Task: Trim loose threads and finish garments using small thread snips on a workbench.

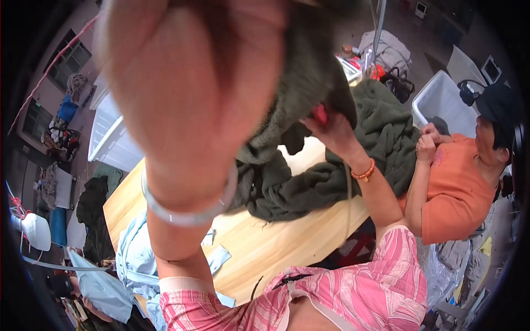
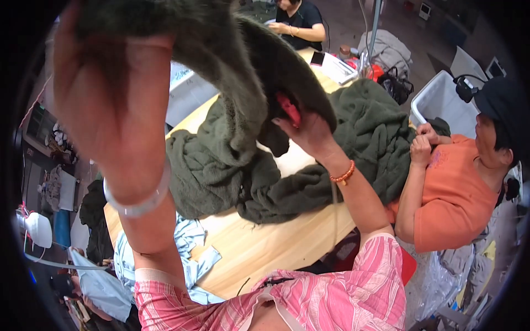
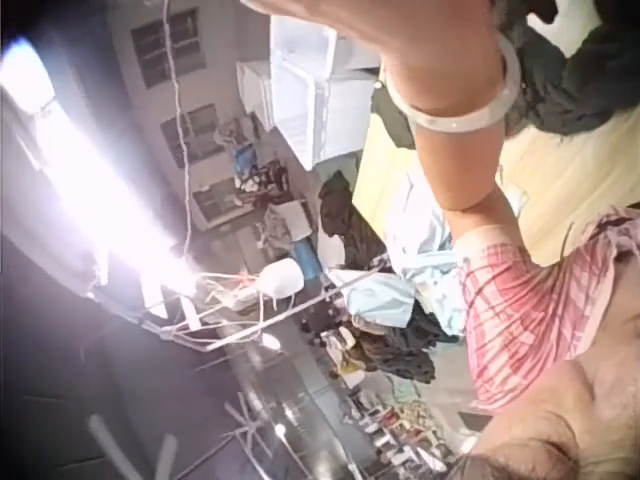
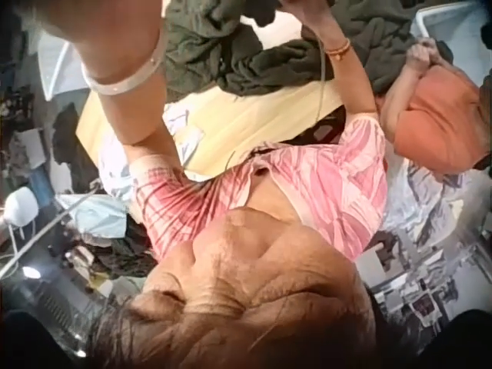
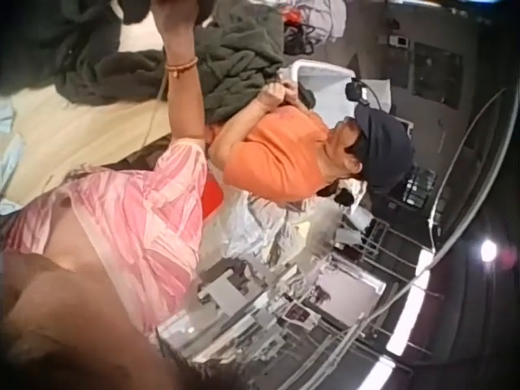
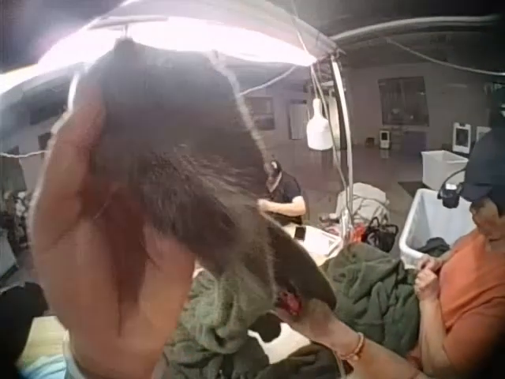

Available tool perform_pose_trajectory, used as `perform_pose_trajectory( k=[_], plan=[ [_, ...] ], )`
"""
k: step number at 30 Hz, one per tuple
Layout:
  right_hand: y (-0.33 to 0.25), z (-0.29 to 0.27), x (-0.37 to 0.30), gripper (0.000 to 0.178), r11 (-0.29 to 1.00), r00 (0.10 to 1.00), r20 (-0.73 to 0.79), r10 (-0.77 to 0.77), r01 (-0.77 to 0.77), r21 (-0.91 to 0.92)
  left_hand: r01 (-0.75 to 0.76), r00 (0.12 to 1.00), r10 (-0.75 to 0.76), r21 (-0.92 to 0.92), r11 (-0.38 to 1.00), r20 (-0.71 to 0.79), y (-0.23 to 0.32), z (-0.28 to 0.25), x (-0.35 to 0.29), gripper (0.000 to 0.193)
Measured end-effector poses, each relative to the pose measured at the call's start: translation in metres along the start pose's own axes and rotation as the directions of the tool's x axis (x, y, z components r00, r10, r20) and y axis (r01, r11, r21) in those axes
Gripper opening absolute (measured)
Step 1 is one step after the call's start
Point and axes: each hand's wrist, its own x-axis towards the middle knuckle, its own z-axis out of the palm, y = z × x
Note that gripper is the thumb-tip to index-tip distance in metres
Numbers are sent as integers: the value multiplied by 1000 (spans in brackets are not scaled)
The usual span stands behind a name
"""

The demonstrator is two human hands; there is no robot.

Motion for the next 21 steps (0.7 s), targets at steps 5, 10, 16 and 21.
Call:
perform_pose_trajectory(
  k=[5, 10, 16, 21],
  plan=[
    [34, -18, 25, 54, 998, 995, -85, -54, 52, -30, 115, 737, -567, -760, 640, -367, -43, -21, -5, 35],
    [52, 10, 4, 46, 968, 913, 326, 245, -209, -141, 222, 520, -610, -595, 772, -598, -152, -147, -143, 34],
    [90, 80, -69, 38, 962, 816, 512, 268, -258, -92, 715, -254, -858, -684, 144, -447, -148, -224, -438, 28],
    [108, 110, -112, 35, 930, 722, 593, 356, -334, -152, 951, 304, -842, 193, 241, -445, -106, -68, -474, 58]
  ],
)
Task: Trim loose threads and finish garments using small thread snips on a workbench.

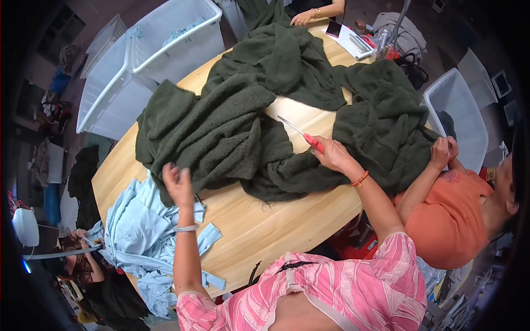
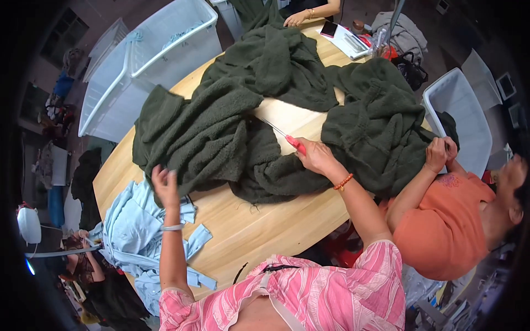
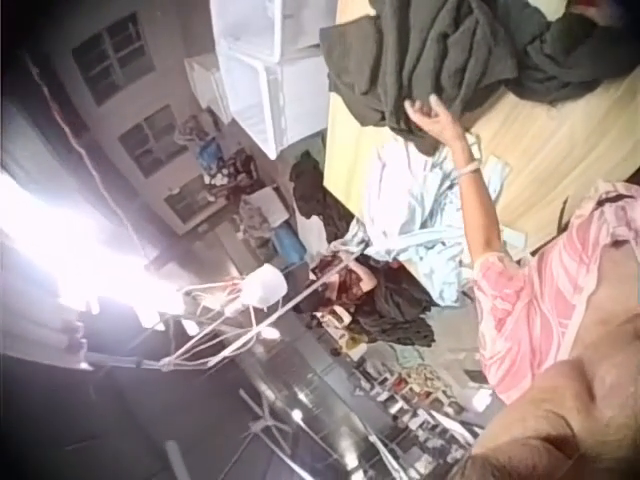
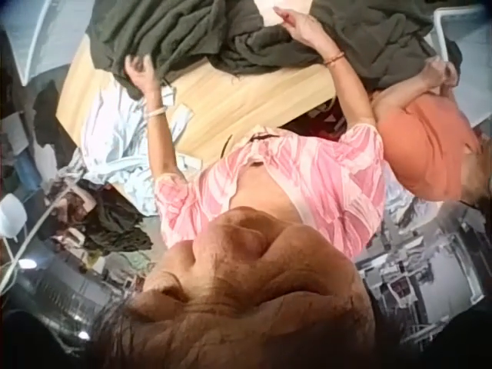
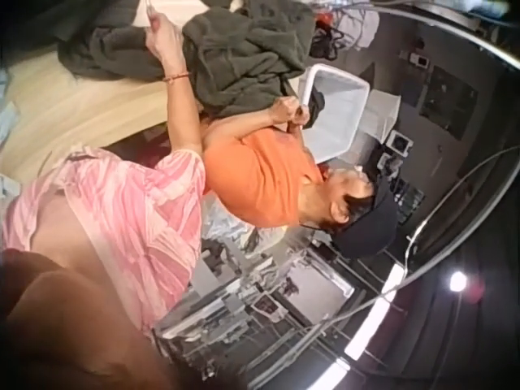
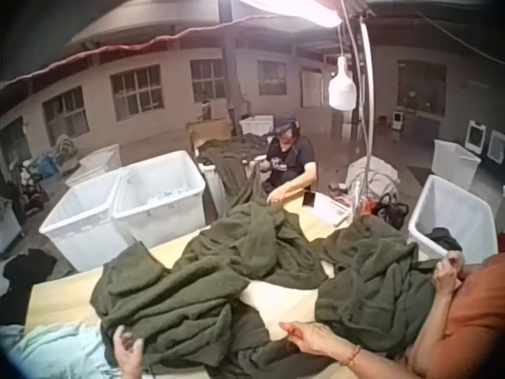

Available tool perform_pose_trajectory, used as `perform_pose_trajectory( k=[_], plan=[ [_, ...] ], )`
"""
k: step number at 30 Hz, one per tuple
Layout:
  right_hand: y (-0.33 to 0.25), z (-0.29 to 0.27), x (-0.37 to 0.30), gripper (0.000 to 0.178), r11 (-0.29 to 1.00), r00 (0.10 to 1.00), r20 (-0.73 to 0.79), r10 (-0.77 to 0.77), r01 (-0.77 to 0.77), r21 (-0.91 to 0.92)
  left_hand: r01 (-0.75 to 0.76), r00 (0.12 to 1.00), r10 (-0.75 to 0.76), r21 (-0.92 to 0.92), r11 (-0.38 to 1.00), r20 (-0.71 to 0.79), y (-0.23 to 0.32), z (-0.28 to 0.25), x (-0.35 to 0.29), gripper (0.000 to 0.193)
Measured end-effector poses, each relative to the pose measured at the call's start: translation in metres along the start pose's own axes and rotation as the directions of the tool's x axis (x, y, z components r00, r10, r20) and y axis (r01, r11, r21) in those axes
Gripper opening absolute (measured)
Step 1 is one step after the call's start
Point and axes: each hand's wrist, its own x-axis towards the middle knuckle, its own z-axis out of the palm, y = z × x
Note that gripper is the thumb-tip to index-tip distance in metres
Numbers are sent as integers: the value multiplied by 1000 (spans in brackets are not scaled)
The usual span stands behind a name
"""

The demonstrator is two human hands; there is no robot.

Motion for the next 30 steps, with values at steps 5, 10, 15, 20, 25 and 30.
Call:
perform_pose_trajectory(
  k=[5, 10, 15, 20, 25, 30],
  plan=[
    [-4, 19, 11, 40, 998, 995, 81, 53, -56, 29, -492, 714, 350, 78, 867, 606, 78, 98, -27, 55],
    [-4, 12, 17, 40, 996, 998, 58, -17, 12, 93, -381, 860, 102, 497, 780, 499, 72, 183, -6, 77],
    [15, 0, 21, 38, 993, 998, 58, 34, -40, 107, -274, 855, 77, 321, 906, 512, 54, 206, 57, 33],
    [29, -3, 35, 36, 991, 999, -24, 43, -40, 126, 21, 964, 169, -695, 719, 205, 201, 164, 167, 19],
    [14, -18, 36, 37, 983, 989, -80, 126, -114, 143, -428, 892, 449, -434, 793, -59, 280, 84, 131, 19],
    [10, -19, 21, 37, 989, 991, -80, 109, -100, 110, -534, 809, 384, 285, 796, 445, 143, 52, 28, 75]
  ],
)
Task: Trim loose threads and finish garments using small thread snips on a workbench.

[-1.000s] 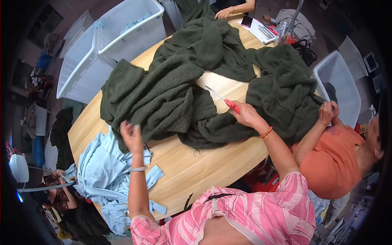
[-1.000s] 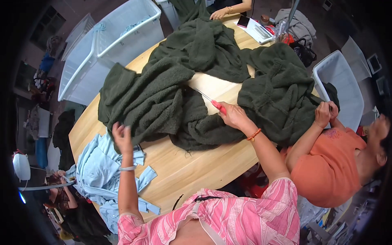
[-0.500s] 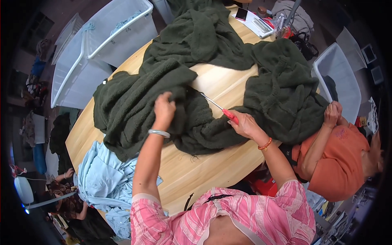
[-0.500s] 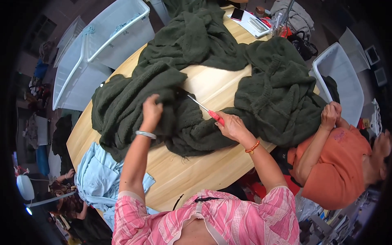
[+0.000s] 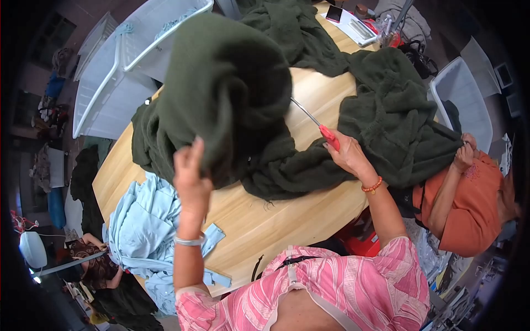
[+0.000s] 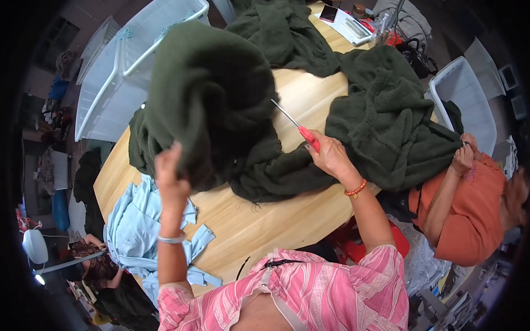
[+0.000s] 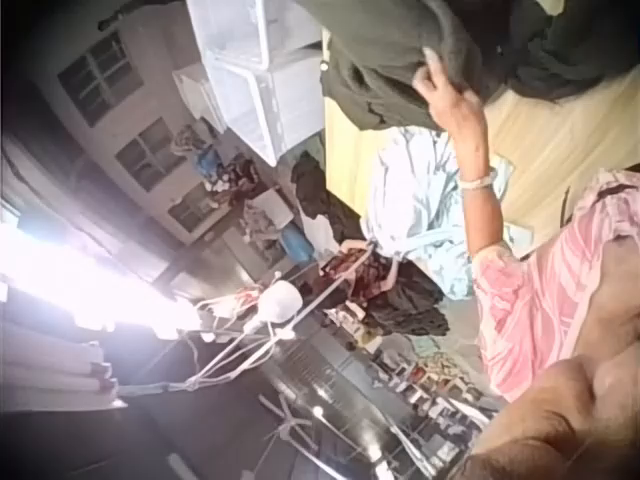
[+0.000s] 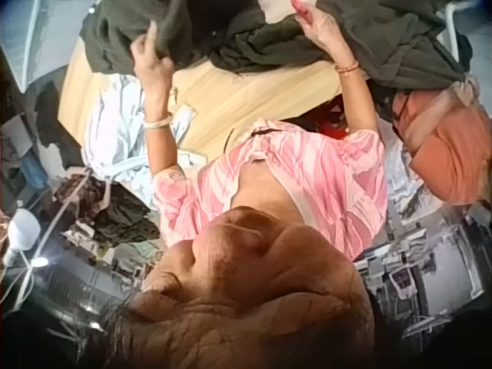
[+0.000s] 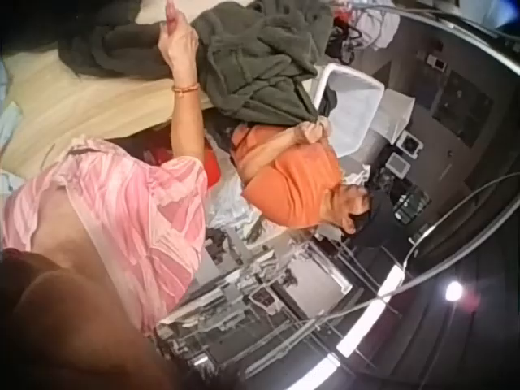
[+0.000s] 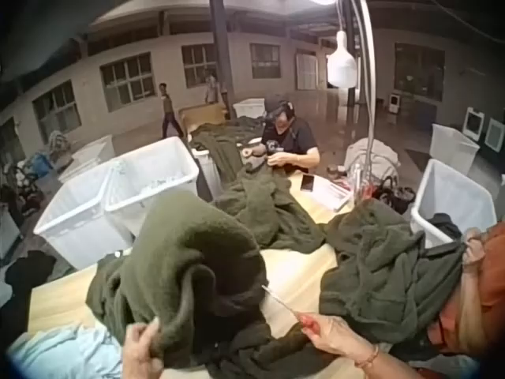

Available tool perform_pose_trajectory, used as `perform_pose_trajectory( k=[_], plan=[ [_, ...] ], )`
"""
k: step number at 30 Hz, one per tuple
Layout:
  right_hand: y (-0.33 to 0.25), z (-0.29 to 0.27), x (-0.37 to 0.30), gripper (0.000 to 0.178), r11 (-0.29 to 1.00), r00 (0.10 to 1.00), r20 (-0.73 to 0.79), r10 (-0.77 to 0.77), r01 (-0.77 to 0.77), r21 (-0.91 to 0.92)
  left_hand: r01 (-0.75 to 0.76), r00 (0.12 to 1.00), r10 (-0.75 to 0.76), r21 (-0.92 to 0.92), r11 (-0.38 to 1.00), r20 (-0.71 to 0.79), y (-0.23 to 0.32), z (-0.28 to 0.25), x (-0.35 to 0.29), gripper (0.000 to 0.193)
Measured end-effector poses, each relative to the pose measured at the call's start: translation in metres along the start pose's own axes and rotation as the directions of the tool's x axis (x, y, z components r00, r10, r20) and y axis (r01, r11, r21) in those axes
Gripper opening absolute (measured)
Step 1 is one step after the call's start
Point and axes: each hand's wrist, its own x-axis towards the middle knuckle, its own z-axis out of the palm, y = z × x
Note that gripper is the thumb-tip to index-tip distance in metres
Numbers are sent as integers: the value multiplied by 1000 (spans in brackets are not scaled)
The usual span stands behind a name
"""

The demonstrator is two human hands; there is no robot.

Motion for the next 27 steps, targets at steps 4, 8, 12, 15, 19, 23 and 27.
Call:
perform_pose_trajectory(
  k=[4, 8, 12, 15, 19, 23, 27],
  plan=[
    [2, 9, -33, 37, 999, 999, 39, 33, -32, -43, 214, 854, -203, 33, 976, 479, -8, 51, -116, 67],
    [6, 22, -71, 37, 997, 994, 87, 72, -68, -45, 368, 779, -142, -262, 892, 610, 8, 73, -151, 71],
    [9, 27, -102, 39, 999, 988, 142, 53, -54, 2, 767, 605, -259, -465, 442, 753, 0, 126, -162, 78],
    [6, 30, -121, 39, 1000, 989, 147, 26, -27, 1, 477, 791, -191, -391, 787, 582, 7, 155, -154, 73],
    [7, 31, -143, 36, 999, 982, 187, 25, -17, -46, 631, 775, -409, -557, 541, 482, 17, 197, -168, 62],
    [15, 37, -166, 35, 993, 955, 295, 19, 16, -117, 718, 572, -603, -695, 41, 555, 24, 212, -188, 48],
    [2, 37, -182, 34, 983, 884, 460, 81, 5, -183, 689, 499, -507, -677, -260, 703, 17, 215, -194, 28]
  ],
)
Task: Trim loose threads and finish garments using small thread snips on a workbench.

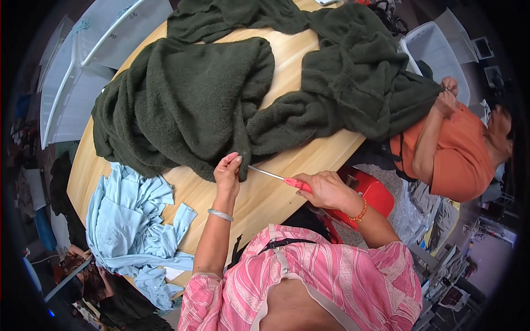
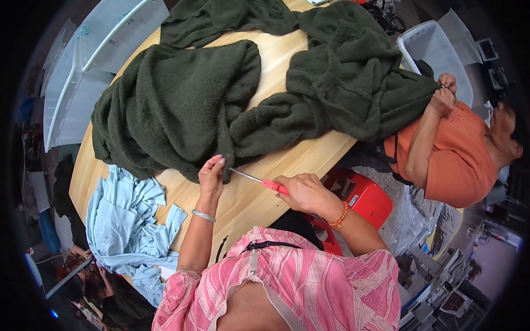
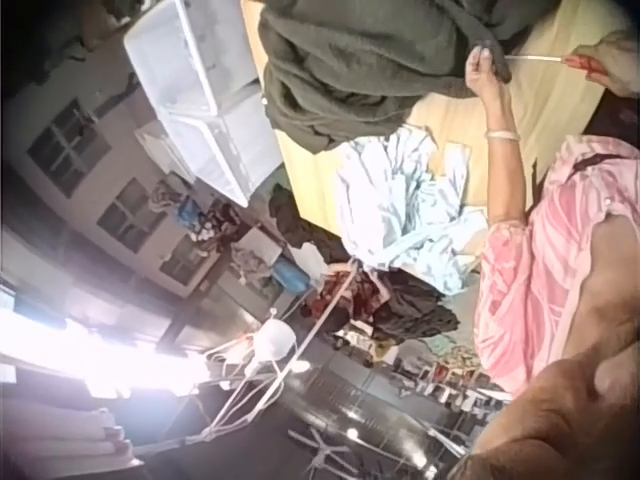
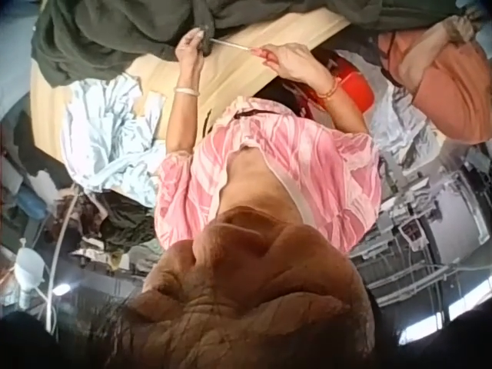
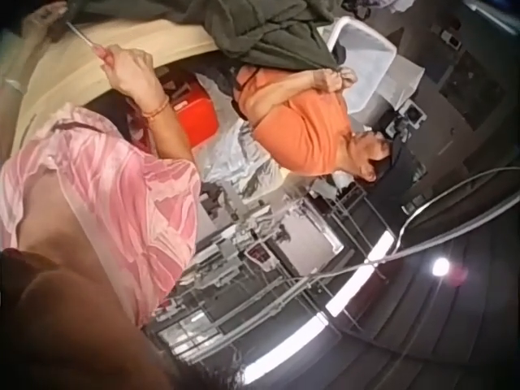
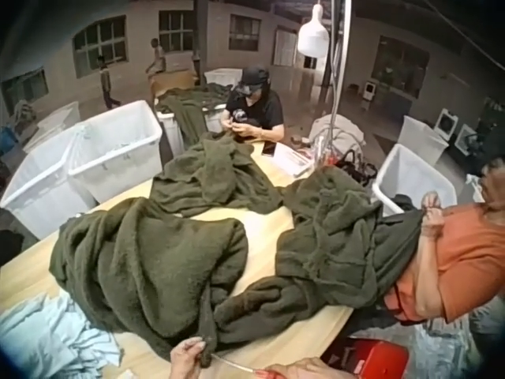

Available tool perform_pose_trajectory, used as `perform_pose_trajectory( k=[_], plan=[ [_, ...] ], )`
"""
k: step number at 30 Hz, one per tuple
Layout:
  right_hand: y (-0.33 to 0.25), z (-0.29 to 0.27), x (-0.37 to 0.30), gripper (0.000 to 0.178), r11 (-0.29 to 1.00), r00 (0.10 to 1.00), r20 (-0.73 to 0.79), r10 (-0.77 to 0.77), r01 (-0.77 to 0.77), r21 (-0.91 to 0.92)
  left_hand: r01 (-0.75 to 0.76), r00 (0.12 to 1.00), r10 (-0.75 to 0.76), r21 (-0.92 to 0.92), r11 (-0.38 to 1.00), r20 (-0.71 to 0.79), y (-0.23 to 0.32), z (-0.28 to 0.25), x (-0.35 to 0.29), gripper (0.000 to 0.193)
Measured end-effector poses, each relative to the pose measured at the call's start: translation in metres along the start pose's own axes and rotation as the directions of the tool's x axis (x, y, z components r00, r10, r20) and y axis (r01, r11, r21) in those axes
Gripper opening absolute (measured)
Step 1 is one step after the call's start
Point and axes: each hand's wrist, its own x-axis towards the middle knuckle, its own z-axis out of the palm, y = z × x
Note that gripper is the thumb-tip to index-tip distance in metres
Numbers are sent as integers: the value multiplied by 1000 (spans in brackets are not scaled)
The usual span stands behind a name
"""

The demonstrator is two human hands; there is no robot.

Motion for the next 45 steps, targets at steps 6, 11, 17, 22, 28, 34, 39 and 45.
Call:
perform_pose_trajectory(
  k=[6, 11, 17, 22, 28, 34, 39, 45],
  plan=[
    [-1, 8, -5, 31, 999, 999, 20, -34, 35, -35, 137, 984, -115, -167, 976, 137, 2, -23, -2, 24],
    [0, 17, -5, 30, 1000, 1000, -17, -20, 20, -9, 165, 965, -149, -59, 985, 215, 6, -13, -12, 20],
    [-9, 16, -7, 23, 997, 998, 48, -51, 54, -61, 141, 974, -118, -112, 984, 194, 1, -1, -10, 13],
    [0, 10, -1, 24, 998, 1000, 3, -21, 21, -52, 137, 961, -126, -29, 990, 245, 0, -14, -10, 18],
    [7, 13, 10, 23, 993, 988, -119, -95, 102, 56, 125, 978, -142, 118, 985, 151, 25, 4, 11, 27],
    [13, 4, 21, 24, 997, 965, -256, -54, 67, 44, 6, 992, -22, 129, 992, 123, 36, 47, 37, 8],
    [18, -15, 28, 25, 1000, 993, -115, -6, 4, -19, -199, 960, 93, 410, 890, 265, 21, 44, 39, 7],
    [37, -20, 36, 30, 993, 983, -181, 6, 15, 117, -197, 948, 106, 294, 935, 300, 29, 63, 56, 25]
  ],
)
